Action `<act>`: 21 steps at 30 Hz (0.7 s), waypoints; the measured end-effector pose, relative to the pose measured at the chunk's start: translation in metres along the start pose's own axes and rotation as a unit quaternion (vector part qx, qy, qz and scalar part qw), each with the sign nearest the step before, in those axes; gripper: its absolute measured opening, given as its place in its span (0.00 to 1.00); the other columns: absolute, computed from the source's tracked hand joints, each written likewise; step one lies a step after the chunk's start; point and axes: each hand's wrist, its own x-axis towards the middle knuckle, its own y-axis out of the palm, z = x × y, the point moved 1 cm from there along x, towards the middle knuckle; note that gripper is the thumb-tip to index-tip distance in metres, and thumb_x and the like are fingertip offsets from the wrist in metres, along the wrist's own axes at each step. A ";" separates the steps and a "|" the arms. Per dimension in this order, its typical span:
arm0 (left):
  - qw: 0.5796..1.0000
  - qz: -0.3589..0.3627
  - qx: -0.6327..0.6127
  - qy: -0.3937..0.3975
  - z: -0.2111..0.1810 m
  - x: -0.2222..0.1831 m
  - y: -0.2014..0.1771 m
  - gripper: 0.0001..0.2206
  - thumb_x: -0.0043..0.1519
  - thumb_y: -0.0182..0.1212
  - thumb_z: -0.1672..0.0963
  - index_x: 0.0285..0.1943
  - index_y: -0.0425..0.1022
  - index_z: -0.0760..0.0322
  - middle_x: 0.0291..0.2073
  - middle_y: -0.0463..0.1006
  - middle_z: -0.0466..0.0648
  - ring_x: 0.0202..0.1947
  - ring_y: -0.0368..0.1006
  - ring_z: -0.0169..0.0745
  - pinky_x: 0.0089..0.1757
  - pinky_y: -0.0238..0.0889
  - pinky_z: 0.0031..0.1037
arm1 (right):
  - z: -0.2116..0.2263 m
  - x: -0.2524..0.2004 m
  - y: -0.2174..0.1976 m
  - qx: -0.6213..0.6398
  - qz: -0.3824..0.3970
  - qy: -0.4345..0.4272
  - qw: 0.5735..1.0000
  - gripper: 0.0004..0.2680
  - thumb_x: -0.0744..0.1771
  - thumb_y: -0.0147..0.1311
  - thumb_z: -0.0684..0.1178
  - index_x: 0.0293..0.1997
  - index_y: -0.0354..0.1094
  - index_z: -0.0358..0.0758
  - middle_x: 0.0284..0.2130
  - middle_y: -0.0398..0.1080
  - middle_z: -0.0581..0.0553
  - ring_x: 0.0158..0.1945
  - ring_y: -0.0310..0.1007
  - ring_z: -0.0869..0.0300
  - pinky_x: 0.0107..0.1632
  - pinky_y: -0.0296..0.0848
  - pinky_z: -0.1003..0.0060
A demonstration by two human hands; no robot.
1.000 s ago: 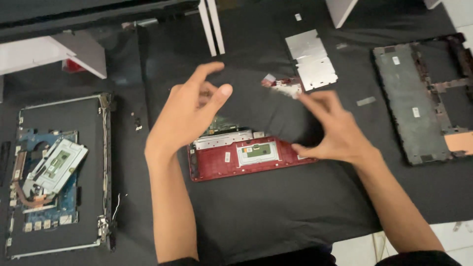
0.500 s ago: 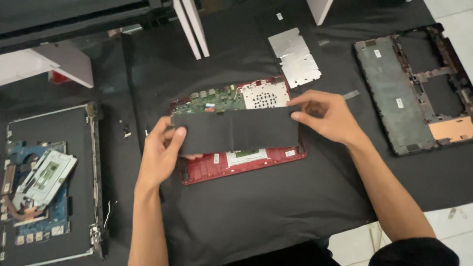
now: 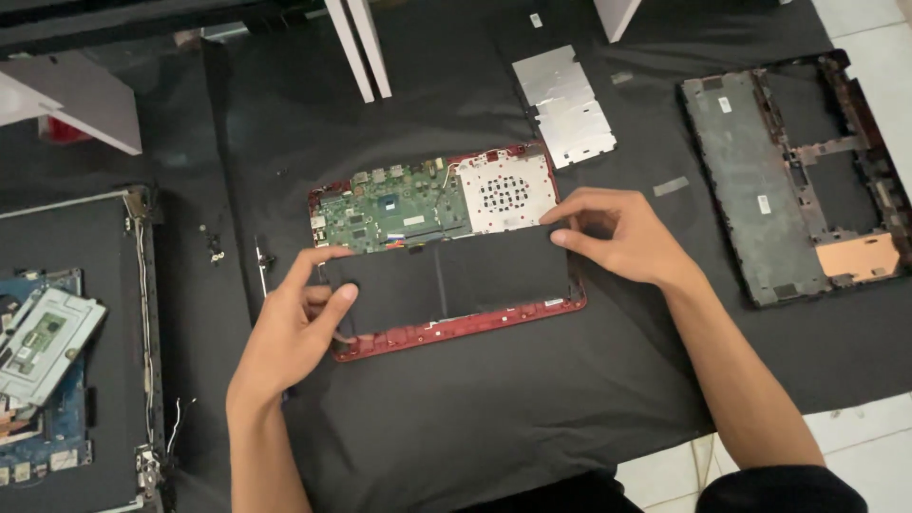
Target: Reassembling a laptop by installing components and securing the case.
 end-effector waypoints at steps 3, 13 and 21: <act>0.995 -0.024 0.088 -0.041 -0.014 -0.004 0.002 0.18 0.63 0.62 0.58 0.63 0.71 0.59 0.15 0.68 0.45 0.18 0.63 0.23 0.24 0.67 0.24 | 0.013 0.001 0.001 -0.099 -0.005 0.012 0.995 0.09 0.63 0.66 0.40 0.45 0.80 0.39 0.33 0.76 0.50 0.31 0.68 0.66 0.35 0.67 0.68; 0.977 -0.076 0.179 0.090 -0.013 -0.013 -0.006 0.18 0.54 0.74 0.59 0.54 0.79 0.65 0.27 0.76 0.50 0.24 0.74 0.35 0.30 0.70 0.26 | 0.011 0.001 0.006 -0.144 -0.019 -0.045 0.988 0.09 0.61 0.66 0.42 0.45 0.80 0.42 0.41 0.80 0.48 0.34 0.73 0.64 0.37 0.73 0.68; 0.986 -0.090 0.132 0.055 -0.003 -0.014 -0.006 0.19 0.53 0.73 0.60 0.53 0.78 0.68 0.29 0.79 0.47 0.26 0.76 0.33 0.32 0.72 0.25 | 0.013 -0.001 0.012 -0.203 -0.042 -0.030 0.978 0.10 0.61 0.66 0.42 0.45 0.81 0.43 0.41 0.79 0.48 0.33 0.74 0.63 0.34 0.73 0.69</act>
